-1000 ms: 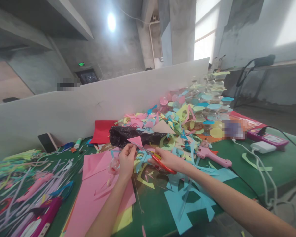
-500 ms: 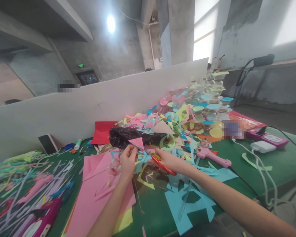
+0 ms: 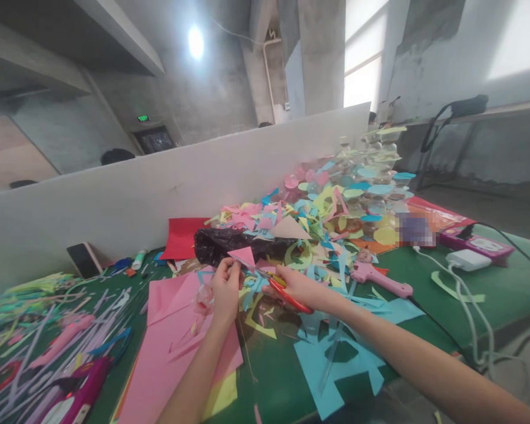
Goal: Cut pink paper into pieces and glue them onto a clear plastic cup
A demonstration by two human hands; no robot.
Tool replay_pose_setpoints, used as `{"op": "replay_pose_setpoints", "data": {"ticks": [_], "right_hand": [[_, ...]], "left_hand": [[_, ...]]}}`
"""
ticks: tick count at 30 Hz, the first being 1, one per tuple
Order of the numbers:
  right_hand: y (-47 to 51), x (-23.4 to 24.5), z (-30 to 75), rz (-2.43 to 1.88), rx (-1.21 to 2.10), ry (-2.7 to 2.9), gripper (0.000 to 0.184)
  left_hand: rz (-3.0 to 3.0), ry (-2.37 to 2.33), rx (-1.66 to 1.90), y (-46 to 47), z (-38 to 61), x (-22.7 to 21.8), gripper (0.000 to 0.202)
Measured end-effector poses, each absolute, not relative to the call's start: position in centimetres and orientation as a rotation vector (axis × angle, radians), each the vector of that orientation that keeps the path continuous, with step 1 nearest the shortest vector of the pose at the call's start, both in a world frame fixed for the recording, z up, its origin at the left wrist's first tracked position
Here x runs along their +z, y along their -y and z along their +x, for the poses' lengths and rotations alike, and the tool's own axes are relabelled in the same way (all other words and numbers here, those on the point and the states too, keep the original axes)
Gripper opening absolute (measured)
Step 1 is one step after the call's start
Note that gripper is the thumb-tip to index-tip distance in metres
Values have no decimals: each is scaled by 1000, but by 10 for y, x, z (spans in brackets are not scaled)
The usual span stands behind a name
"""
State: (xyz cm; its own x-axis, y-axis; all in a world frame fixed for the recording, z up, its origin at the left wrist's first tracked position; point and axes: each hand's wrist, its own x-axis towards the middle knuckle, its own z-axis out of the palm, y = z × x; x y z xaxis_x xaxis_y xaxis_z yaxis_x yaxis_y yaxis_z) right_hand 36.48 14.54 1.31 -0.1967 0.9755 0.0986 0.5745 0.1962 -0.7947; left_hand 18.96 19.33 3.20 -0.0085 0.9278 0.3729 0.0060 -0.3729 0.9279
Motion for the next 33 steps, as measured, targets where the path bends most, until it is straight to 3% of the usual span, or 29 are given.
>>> {"op": "replay_pose_setpoints", "data": {"ticks": [33], "right_hand": [[-145,10,362,-1483,777,1851,53]], "left_hand": [[1475,-975,1512,-189,191,32,30]]}}
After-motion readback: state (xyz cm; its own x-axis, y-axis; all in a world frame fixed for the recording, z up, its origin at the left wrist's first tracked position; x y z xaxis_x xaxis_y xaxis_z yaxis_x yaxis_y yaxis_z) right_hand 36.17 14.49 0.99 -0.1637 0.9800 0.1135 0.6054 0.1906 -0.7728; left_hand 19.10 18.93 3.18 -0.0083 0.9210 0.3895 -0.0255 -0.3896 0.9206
